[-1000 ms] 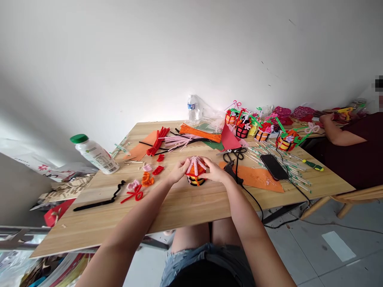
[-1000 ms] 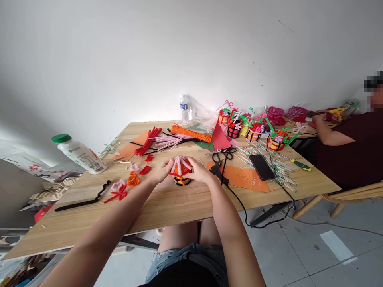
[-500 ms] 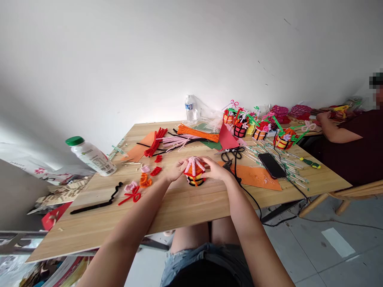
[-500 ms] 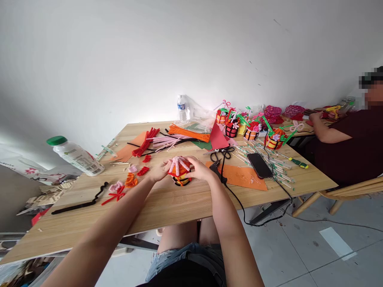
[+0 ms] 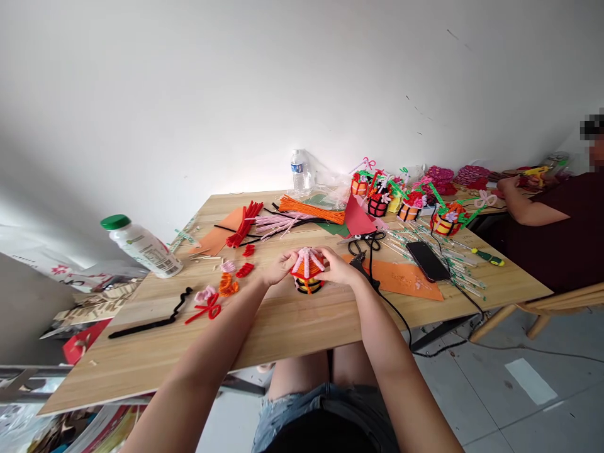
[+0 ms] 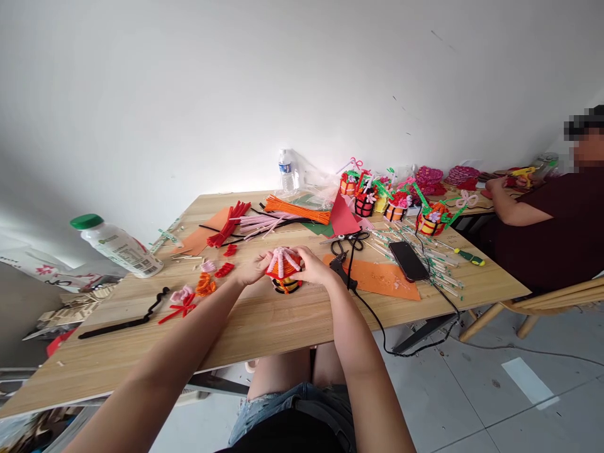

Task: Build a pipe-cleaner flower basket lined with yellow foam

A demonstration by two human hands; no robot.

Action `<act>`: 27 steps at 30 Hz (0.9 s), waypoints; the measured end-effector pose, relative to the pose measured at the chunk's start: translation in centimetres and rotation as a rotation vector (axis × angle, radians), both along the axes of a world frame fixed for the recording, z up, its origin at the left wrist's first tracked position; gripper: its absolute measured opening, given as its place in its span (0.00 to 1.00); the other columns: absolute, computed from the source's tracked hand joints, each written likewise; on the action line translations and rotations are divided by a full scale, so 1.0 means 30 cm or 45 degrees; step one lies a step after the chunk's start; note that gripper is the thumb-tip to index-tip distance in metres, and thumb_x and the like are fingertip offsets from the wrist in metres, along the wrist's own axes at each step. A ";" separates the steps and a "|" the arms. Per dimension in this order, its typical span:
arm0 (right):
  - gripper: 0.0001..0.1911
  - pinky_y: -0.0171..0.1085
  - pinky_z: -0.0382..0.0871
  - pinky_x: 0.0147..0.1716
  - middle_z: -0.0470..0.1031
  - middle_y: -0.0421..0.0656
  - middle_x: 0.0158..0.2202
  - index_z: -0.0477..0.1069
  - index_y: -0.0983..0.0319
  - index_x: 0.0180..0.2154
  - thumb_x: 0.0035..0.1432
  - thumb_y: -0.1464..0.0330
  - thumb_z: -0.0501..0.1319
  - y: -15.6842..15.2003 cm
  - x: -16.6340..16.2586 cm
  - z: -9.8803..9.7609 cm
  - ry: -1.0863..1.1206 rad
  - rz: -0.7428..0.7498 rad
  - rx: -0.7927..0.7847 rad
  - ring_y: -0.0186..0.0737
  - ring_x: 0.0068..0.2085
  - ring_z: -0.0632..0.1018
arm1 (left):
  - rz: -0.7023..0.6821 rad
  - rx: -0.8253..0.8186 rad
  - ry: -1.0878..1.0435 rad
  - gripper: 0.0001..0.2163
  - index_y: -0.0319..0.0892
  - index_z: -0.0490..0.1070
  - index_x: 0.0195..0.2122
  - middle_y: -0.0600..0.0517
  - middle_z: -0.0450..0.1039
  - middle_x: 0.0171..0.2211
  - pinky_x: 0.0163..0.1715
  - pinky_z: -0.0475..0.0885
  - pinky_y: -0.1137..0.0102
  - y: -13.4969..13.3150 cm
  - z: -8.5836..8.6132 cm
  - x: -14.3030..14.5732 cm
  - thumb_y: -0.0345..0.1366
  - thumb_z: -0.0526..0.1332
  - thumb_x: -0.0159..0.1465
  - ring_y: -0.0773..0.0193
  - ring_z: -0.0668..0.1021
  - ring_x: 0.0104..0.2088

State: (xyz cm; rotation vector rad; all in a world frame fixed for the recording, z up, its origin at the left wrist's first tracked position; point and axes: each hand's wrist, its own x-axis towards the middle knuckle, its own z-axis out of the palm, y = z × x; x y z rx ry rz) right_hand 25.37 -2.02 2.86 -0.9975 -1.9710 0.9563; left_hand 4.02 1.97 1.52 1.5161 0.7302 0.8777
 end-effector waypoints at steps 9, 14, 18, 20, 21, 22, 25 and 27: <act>0.40 0.43 0.72 0.48 0.60 0.50 0.62 0.58 0.56 0.61 0.47 0.76 0.67 -0.018 0.047 0.038 -0.049 0.075 -0.132 0.42 0.51 0.74 | 0.065 0.219 -0.079 0.43 0.46 0.53 0.65 0.39 0.56 0.64 0.60 0.62 0.52 -0.051 -0.042 -0.061 0.59 0.64 0.52 0.45 0.62 0.64; 0.39 0.42 0.72 0.48 0.66 0.49 0.59 0.60 0.57 0.61 0.47 0.79 0.66 -0.008 0.017 0.024 -0.067 0.024 -0.031 0.42 0.48 0.75 | 0.022 0.222 0.065 0.44 0.46 0.51 0.66 0.40 0.59 0.63 0.58 0.65 0.52 -0.083 -0.023 -0.063 0.46 0.71 0.51 0.46 0.68 0.59; 0.37 0.42 0.73 0.47 0.68 0.50 0.58 0.61 0.57 0.61 0.50 0.77 0.66 0.002 -0.011 0.009 -0.051 -0.018 0.096 0.44 0.51 0.74 | 0.026 0.137 -0.009 0.36 0.42 0.61 0.61 0.41 0.66 0.59 0.58 0.65 0.52 -0.049 0.017 -0.081 0.49 0.68 0.54 0.45 0.69 0.59; 0.33 0.41 0.73 0.46 0.68 0.49 0.58 0.61 0.57 0.61 0.53 0.75 0.63 0.009 -0.015 0.001 -0.042 -0.012 0.150 0.44 0.52 0.74 | 0.079 0.145 -0.006 0.33 0.42 0.64 0.59 0.42 0.67 0.59 0.58 0.66 0.53 -0.030 0.025 -0.093 0.51 0.66 0.55 0.46 0.69 0.59; 0.31 0.41 0.73 0.47 0.68 0.49 0.58 0.62 0.57 0.60 0.55 0.75 0.61 0.013 -0.015 -0.003 -0.039 -0.015 0.174 0.44 0.53 0.73 | 0.105 0.161 0.010 0.32 0.43 0.66 0.58 0.43 0.67 0.59 0.58 0.65 0.54 -0.022 0.025 -0.097 0.52 0.65 0.56 0.46 0.69 0.59; 0.28 0.41 0.72 0.47 0.68 0.49 0.58 0.63 0.57 0.60 0.57 0.75 0.59 0.017 -0.014 -0.006 -0.040 -0.026 0.197 0.43 0.54 0.73 | 0.131 0.185 0.029 0.30 0.42 0.67 0.57 0.43 0.68 0.59 0.59 0.65 0.54 -0.014 0.022 -0.100 0.53 0.64 0.57 0.47 0.70 0.58; 0.23 0.43 0.69 0.52 0.72 0.49 0.54 0.69 0.60 0.55 0.59 0.77 0.55 0.027 -0.014 -0.010 -0.076 -0.100 0.278 0.43 0.53 0.73 | 0.231 0.301 0.064 0.29 0.42 0.71 0.54 0.44 0.68 0.58 0.61 0.62 0.54 0.003 0.002 -0.093 0.55 0.62 0.57 0.48 0.69 0.59; 0.20 0.44 0.67 0.53 0.74 0.50 0.51 0.72 0.62 0.51 0.60 0.78 0.53 0.031 -0.015 -0.008 -0.106 -0.156 0.327 0.43 0.52 0.74 | 0.325 0.355 0.068 0.29 0.42 0.71 0.54 0.43 0.68 0.58 0.62 0.60 0.54 0.005 -0.015 -0.083 0.57 0.60 0.58 0.48 0.68 0.60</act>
